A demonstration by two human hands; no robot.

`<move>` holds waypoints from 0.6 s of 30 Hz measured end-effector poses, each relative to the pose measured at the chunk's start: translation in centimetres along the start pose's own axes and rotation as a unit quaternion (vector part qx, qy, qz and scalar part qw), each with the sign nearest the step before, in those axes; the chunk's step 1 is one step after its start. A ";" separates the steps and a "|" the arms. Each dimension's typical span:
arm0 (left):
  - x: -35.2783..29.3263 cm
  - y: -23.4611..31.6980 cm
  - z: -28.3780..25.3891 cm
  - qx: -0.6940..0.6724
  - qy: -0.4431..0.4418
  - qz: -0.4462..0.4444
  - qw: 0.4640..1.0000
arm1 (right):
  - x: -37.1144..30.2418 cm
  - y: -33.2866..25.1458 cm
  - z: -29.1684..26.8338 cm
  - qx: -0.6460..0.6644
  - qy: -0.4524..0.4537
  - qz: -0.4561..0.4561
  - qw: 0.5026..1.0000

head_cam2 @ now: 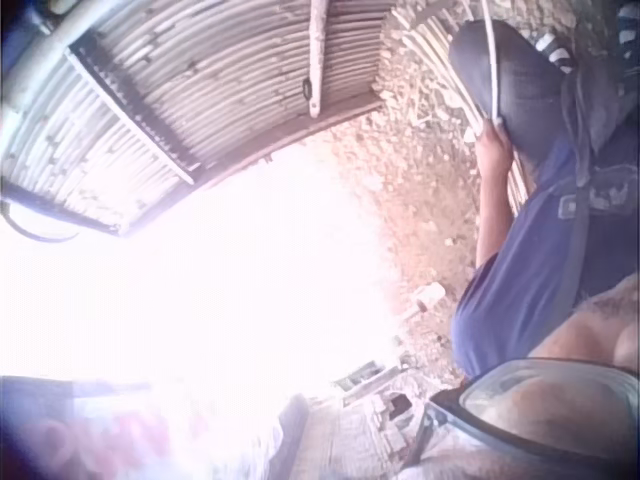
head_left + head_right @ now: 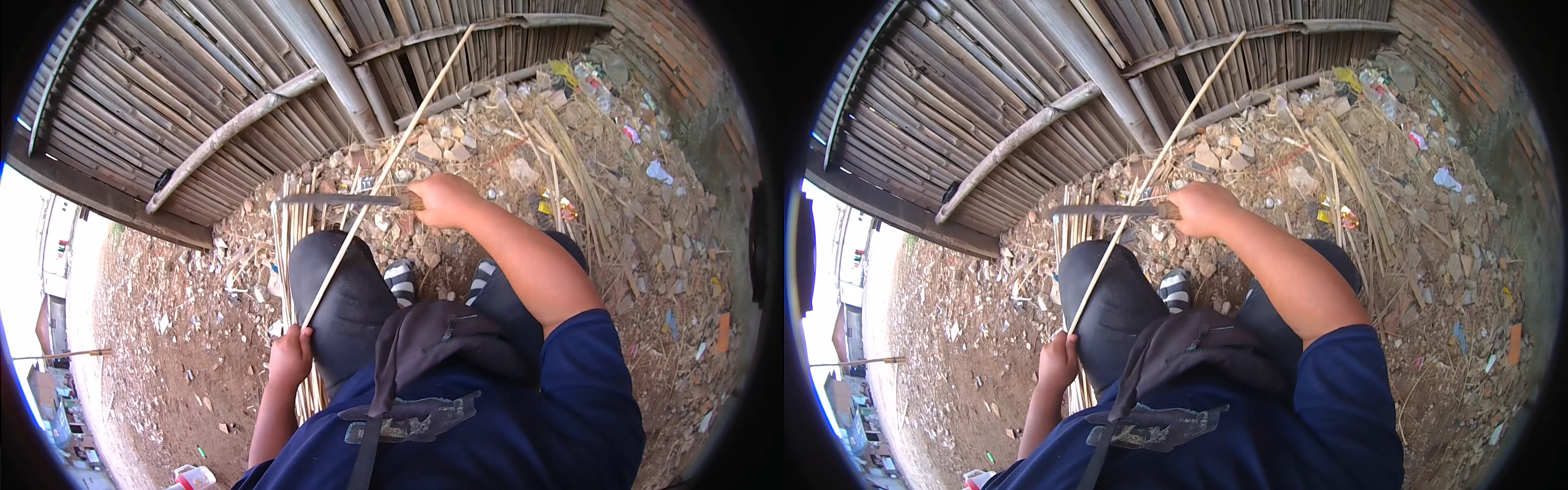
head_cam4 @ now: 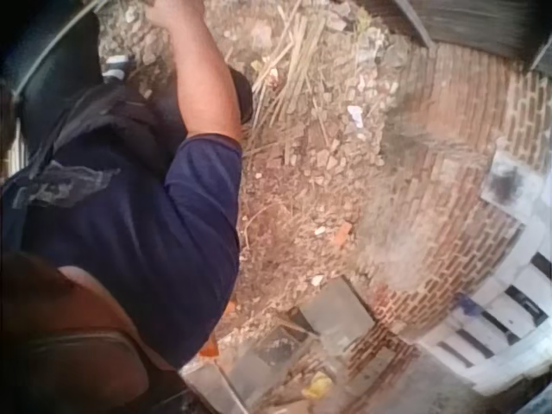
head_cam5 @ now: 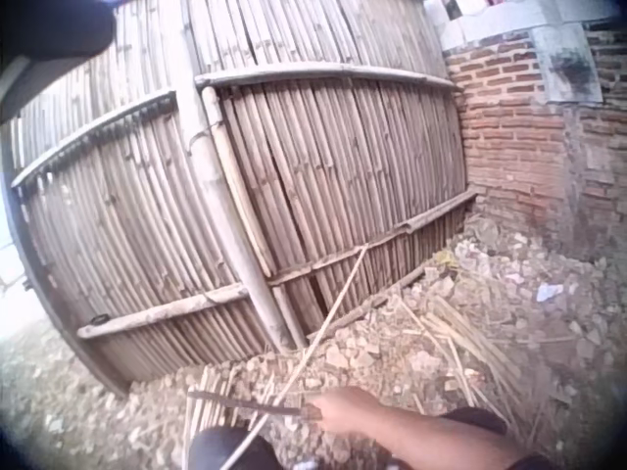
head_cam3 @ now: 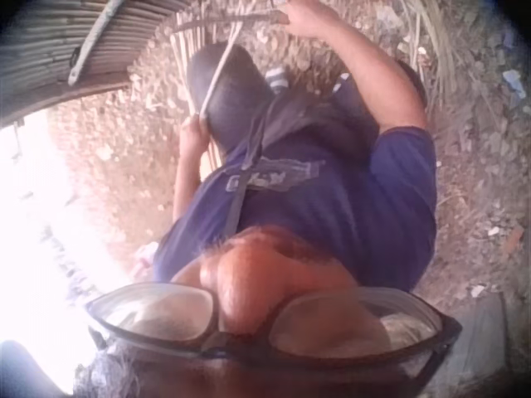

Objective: The person whittles and peels strips of bamboo using a large knife, holding the bamboo pieces in one hand while shaving them with the other.

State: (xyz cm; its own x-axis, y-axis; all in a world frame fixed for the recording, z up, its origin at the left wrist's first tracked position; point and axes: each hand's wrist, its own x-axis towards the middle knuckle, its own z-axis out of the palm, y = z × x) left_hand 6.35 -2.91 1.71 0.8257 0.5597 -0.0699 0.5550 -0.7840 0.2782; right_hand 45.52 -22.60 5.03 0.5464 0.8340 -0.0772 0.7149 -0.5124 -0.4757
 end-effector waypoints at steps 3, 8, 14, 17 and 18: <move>1.3 0.5 1.0 -0.034 0.022 0.011 0.999 | 1.4 2.6 -0.1 0.089 -0.015 0.090 0.992; 1.1 -0.3 -0.7 0.025 0.007 0.019 0.999 | 1.5 7.5 -1.5 0.024 0.050 0.166 0.985; 0.7 -0.2 -0.3 -0.036 0.005 0.028 0.999 | -1.1 -0.4 -2.3 0.024 -0.037 0.060 0.997; 1.1 -0.7 1.1 -0.075 0.022 0.045 0.996 | 0.0 3.6 -0.6 0.025 0.027 0.032 0.999; 1.6 -0.4 1.0 -0.072 0.019 0.026 0.997 | 0.4 4.2 -1.0 0.065 0.037 0.051 0.996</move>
State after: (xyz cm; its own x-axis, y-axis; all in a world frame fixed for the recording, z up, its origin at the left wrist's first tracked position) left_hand 7.53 -2.00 0.58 0.8470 0.5314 -0.0164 0.4891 -0.7666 0.4160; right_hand 49.20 -24.65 3.85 0.6472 0.7593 -0.0678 0.5947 -0.5585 -0.5783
